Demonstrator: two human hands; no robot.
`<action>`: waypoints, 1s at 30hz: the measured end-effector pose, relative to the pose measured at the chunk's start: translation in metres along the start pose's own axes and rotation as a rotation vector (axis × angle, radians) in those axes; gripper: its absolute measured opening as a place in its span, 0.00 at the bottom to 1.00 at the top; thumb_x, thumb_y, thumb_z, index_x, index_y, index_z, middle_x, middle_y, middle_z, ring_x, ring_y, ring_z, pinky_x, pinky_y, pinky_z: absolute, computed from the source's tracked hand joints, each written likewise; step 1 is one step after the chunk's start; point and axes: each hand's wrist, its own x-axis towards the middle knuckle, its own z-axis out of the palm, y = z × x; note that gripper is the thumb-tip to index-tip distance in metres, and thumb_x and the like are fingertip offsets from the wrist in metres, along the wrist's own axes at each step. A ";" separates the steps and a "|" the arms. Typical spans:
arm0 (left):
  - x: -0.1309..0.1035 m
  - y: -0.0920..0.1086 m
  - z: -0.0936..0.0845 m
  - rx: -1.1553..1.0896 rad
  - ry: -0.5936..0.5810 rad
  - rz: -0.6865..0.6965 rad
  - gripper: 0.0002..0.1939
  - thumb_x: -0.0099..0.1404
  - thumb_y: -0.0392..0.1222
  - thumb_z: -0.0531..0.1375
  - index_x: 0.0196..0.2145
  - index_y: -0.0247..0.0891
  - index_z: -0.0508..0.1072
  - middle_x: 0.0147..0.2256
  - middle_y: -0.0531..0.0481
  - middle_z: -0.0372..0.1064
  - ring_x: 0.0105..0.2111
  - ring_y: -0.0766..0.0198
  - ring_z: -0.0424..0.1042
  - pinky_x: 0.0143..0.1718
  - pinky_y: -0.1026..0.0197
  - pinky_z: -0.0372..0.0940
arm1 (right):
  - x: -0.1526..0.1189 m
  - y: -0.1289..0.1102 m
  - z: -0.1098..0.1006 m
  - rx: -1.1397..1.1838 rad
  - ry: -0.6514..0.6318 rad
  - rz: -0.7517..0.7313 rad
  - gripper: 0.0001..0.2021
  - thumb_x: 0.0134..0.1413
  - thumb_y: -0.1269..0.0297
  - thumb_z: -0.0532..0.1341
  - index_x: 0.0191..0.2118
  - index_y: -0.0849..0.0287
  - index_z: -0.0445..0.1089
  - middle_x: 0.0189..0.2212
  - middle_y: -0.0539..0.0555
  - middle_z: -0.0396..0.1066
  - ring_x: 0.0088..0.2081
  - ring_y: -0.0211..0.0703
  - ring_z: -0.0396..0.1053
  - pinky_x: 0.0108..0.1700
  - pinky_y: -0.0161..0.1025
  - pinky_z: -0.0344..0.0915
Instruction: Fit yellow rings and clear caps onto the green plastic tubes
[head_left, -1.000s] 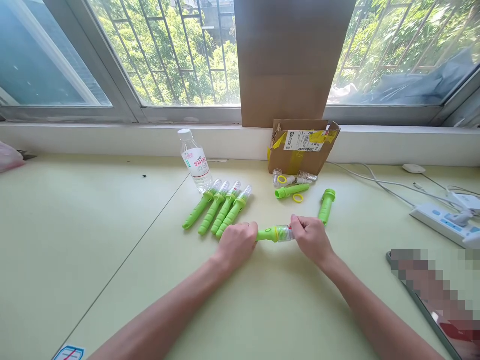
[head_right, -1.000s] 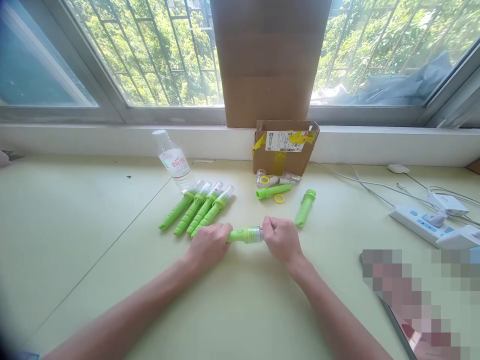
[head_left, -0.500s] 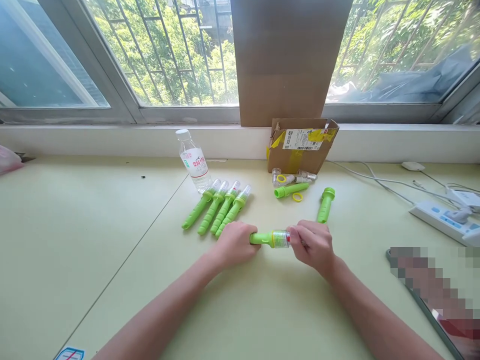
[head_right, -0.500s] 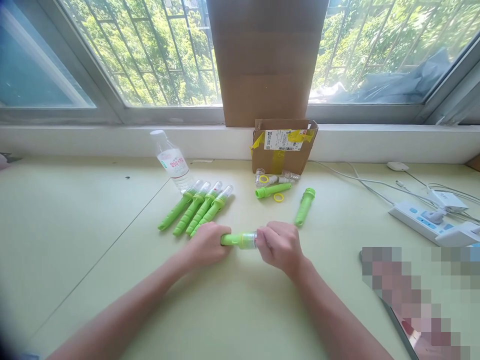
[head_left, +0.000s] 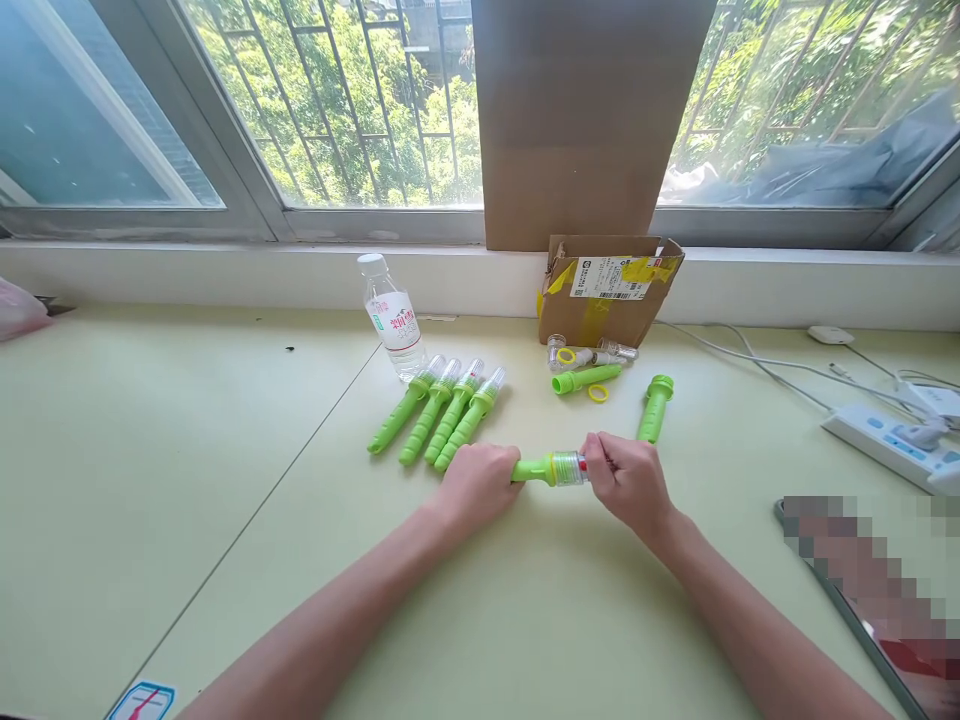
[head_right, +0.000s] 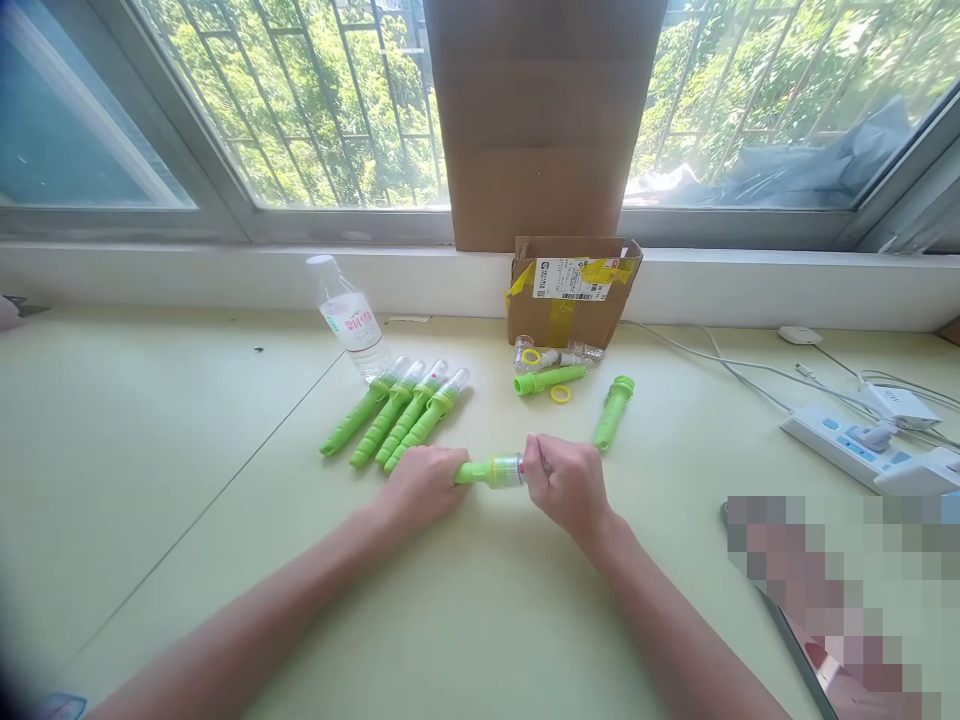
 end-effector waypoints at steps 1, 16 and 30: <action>0.000 0.000 0.001 0.004 0.004 -0.003 0.08 0.61 0.37 0.53 0.27 0.38 0.71 0.25 0.48 0.70 0.25 0.60 0.70 0.23 0.62 0.49 | 0.001 -0.001 -0.001 0.013 -0.023 0.044 0.19 0.61 0.64 0.49 0.18 0.57 0.55 0.13 0.47 0.56 0.15 0.32 0.51 0.21 0.35 0.47; -0.005 0.005 0.002 0.068 0.076 -0.018 0.08 0.58 0.34 0.52 0.30 0.35 0.70 0.27 0.44 0.71 0.26 0.58 0.70 0.24 0.61 0.53 | -0.004 0.007 0.009 0.202 -0.046 0.221 0.20 0.61 0.62 0.50 0.17 0.57 0.56 0.13 0.45 0.51 0.17 0.33 0.49 0.20 0.34 0.47; -0.005 -0.009 -0.012 -0.240 -0.021 0.111 0.09 0.52 0.38 0.55 0.18 0.39 0.59 0.17 0.55 0.57 0.19 0.67 0.56 0.21 0.61 0.43 | -0.007 -0.006 -0.001 0.003 0.146 -0.396 0.12 0.55 0.75 0.54 0.22 0.58 0.63 0.15 0.48 0.59 0.18 0.34 0.52 0.22 0.35 0.48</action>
